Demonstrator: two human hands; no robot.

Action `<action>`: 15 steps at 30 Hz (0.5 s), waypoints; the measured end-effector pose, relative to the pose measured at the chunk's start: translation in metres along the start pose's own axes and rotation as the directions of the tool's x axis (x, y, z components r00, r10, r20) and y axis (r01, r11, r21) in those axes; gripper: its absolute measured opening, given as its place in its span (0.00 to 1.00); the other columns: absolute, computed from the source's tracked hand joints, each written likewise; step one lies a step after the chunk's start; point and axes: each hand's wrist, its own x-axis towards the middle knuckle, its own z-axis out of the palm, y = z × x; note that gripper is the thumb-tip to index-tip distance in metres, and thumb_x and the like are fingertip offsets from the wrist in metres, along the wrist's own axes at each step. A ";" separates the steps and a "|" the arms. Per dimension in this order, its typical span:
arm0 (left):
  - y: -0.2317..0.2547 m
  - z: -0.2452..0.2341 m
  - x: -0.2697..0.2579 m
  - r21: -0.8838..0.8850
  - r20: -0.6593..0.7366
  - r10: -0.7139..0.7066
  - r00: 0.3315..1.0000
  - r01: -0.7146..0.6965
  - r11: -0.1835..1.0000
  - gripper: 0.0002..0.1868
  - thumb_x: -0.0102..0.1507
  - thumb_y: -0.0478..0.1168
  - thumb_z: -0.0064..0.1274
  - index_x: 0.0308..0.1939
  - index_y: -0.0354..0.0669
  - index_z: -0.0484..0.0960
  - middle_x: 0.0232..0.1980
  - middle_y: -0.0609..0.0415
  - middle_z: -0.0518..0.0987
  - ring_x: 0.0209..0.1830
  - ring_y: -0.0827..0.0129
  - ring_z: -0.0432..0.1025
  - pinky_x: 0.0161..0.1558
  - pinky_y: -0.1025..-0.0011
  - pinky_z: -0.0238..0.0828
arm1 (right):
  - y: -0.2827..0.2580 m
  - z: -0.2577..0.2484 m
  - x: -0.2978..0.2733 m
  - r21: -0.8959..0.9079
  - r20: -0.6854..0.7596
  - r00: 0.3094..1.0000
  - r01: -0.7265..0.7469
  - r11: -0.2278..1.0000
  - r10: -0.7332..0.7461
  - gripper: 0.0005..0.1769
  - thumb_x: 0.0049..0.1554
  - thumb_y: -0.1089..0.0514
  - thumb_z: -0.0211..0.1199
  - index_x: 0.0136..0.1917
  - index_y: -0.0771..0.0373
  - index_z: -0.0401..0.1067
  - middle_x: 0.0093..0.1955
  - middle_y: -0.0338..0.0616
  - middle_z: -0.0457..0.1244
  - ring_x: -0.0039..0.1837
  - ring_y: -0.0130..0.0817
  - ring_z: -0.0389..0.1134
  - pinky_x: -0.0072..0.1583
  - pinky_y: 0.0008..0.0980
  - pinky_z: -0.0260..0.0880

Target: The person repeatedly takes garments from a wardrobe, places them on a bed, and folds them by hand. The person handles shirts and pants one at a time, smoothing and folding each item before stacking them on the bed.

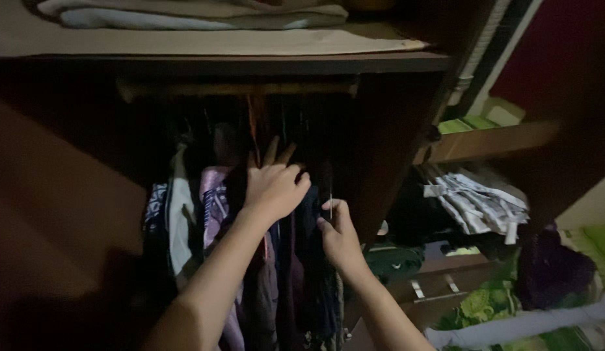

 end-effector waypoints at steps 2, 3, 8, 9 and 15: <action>0.000 -0.003 0.000 -0.023 0.139 -0.079 0.987 0.083 0.996 0.23 0.71 0.56 0.39 0.55 0.51 0.84 0.57 0.44 0.83 0.64 0.50 0.72 0.74 0.41 0.52 | 0.002 -0.003 0.000 0.013 -0.010 0.999 -0.044 0.999 0.044 0.09 0.63 0.63 0.54 0.56 0.56 0.60 0.42 0.43 0.57 0.42 0.33 0.59 0.45 0.33 0.63; 0.001 -0.005 0.000 -0.014 0.012 0.002 1.000 -0.002 1.000 0.22 0.68 0.55 0.41 0.51 0.50 0.86 0.61 0.46 0.80 0.68 0.50 0.66 0.74 0.38 0.47 | 0.003 -0.006 0.002 -0.012 -0.036 0.999 0.018 1.000 -0.019 0.08 0.64 0.63 0.54 0.56 0.56 0.60 0.42 0.42 0.58 0.42 0.32 0.59 0.46 0.32 0.64; -0.001 -0.005 -0.003 0.029 -0.199 0.151 0.968 -0.148 0.989 0.21 0.64 0.51 0.43 0.40 0.43 0.89 0.69 0.50 0.75 0.78 0.49 0.54 0.71 0.34 0.39 | 0.001 -0.022 0.013 -0.196 -0.083 0.921 0.360 0.912 -0.381 0.07 0.64 0.63 0.54 0.54 0.61 0.59 0.45 0.42 0.59 0.46 0.28 0.62 0.48 0.30 0.66; -0.002 -0.004 -0.003 0.015 -0.207 0.152 0.966 -0.153 0.988 0.21 0.64 0.51 0.43 0.39 0.43 0.89 0.69 0.48 0.75 0.78 0.49 0.53 0.70 0.33 0.39 | -0.003 -0.025 0.013 -0.197 -0.091 0.924 0.350 0.916 -0.373 0.08 0.64 0.61 0.56 0.53 0.62 0.58 0.43 0.43 0.59 0.44 0.29 0.60 0.46 0.31 0.65; -0.003 -0.001 -0.002 -0.044 -0.006 0.001 1.000 -0.001 0.999 0.22 0.69 0.51 0.38 0.47 0.44 0.86 0.58 0.43 0.82 0.69 0.54 0.64 0.73 0.35 0.42 | -0.055 -0.039 -0.007 -0.333 -0.079 0.976 0.168 0.928 -0.205 0.15 0.66 0.52 0.58 0.47 0.64 0.58 0.34 0.46 0.57 0.36 0.32 0.58 0.40 0.34 0.62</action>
